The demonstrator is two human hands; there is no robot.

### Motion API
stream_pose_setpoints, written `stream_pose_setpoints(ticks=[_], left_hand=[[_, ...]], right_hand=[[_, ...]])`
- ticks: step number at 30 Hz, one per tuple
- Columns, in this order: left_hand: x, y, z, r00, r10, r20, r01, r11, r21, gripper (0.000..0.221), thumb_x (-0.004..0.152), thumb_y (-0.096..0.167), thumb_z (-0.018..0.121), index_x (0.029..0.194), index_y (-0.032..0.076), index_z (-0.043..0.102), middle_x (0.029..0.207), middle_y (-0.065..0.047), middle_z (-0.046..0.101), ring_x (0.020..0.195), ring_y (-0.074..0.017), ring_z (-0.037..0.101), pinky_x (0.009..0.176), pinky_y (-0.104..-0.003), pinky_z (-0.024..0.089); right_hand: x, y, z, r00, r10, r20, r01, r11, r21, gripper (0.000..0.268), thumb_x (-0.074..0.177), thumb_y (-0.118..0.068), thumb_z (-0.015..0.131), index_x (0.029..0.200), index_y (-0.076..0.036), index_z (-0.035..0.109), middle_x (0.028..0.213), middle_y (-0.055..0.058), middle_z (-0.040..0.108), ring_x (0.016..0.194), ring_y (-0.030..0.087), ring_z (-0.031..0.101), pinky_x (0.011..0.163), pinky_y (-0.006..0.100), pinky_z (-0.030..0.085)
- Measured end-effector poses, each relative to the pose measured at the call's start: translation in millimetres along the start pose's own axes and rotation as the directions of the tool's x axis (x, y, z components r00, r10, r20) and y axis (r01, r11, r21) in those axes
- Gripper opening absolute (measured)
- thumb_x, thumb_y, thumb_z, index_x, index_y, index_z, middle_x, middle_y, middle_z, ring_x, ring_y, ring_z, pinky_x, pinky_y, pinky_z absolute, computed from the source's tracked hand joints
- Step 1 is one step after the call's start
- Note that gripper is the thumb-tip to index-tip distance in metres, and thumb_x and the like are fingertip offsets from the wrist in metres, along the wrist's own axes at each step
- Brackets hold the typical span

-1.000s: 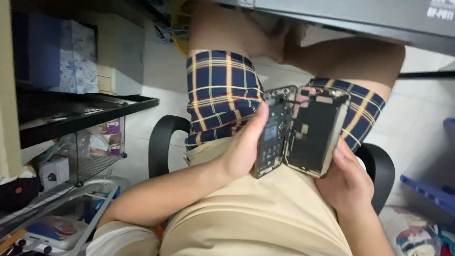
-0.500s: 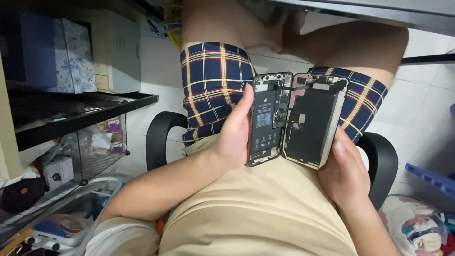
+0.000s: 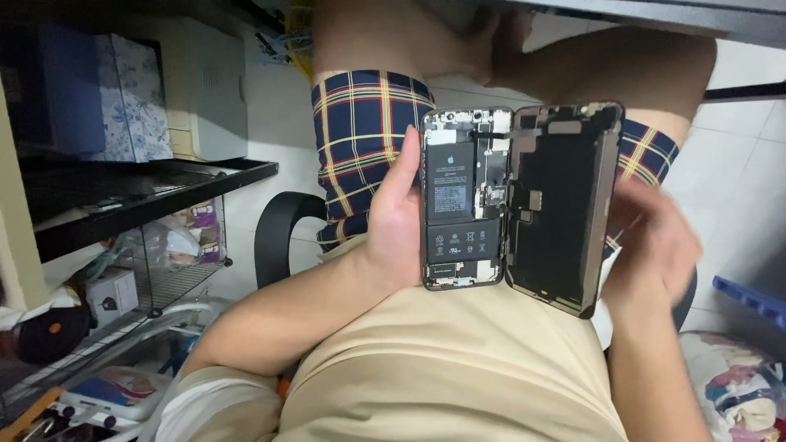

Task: Disassembling a smartphone to inspect and manipulate the internal motherboard and camera modules.

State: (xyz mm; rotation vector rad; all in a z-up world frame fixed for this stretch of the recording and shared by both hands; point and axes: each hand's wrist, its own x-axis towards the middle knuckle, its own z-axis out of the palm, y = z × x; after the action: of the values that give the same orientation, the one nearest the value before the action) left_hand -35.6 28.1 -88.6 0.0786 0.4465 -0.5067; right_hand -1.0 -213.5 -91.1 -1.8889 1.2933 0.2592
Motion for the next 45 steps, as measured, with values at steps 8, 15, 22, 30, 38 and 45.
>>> stream_pose_setpoints(ticks=[8,15,22,30,38,45], left_hand=[[-1,-1,-12,0.976,-0.092,0.2,0.112,0.989,-0.092,0.08,0.12,0.071,0.039,0.147,0.001,0.067,0.138,-0.019,0.073,0.128,-0.035,0.071,0.114,-0.049,0.056],[-3,-5,-25,0.955,-0.213,0.205,0.237,0.966,-0.101,0.082,0.121,0.072,0.034,0.152,0.001,0.063,0.14,-0.021,0.071,0.127,-0.0367,0.07,0.113,-0.05,0.055],[-2,-7,-31,0.943,-0.245,0.227,0.277,0.953,-0.122,0.084,0.12,0.076,0.036,0.153,0.003,0.063,0.144,-0.02,0.07,0.131,-0.0358,0.069,0.115,-0.049,0.054],[-4,-11,-38,0.948,-0.231,0.219,0.258,0.96,-0.104,0.085,0.12,0.075,0.035,0.158,0.002,0.058,0.147,-0.021,0.068,0.134,-0.0372,0.068,0.119,-0.052,0.052],[-1,-12,-34,0.968,-0.202,0.146,0.21,0.977,-0.042,0.083,0.118,0.074,0.036,0.151,0.003,0.063,0.142,-0.02,0.07,0.128,-0.0355,0.069,0.114,-0.05,0.054],[10,-9,-16,0.999,0.033,-0.026,-0.032,0.998,0.045,0.075,0.111,0.072,0.047,0.136,0.005,0.07,0.122,-0.015,0.076,0.109,-0.0308,0.075,0.097,-0.045,0.059]], right_hand=[[114,44,34,0.499,-0.718,0.485,0.856,0.324,-0.402,0.07,0.106,-0.026,0.062,0.17,-0.012,0.038,0.176,0.024,0.027,0.162,0.044,0.012,0.125,0.067,0.014],[116,53,36,0.343,-0.788,0.512,0.884,0.088,-0.458,0.072,0.107,-0.043,0.067,0.171,-0.016,0.049,0.174,0.035,0.029,0.159,0.057,0.016,0.122,0.076,0.022],[126,63,35,0.121,-0.824,0.553,0.91,-0.131,-0.394,0.074,0.109,-0.035,0.071,0.175,-0.013,0.046,0.174,0.037,0.034,0.159,0.061,0.026,0.121,0.08,0.031],[110,70,34,0.209,-0.807,0.552,0.974,0.22,-0.047,0.069,0.103,-0.058,0.066,0.154,-0.012,0.064,0.158,0.021,0.057,0.146,0.041,0.049,0.115,0.063,0.041],[92,105,13,0.397,-0.705,0.588,0.573,0.691,0.441,0.07,0.105,-0.072,0.059,0.141,-0.013,0.067,0.139,0.006,0.067,0.129,0.021,0.062,0.103,0.041,0.052],[-7,47,-9,0.204,-0.724,0.659,0.258,0.689,0.677,0.093,0.108,-0.067,0.049,0.168,0.002,0.032,0.166,0.017,0.048,0.15,0.028,0.052,0.124,0.045,0.048]])
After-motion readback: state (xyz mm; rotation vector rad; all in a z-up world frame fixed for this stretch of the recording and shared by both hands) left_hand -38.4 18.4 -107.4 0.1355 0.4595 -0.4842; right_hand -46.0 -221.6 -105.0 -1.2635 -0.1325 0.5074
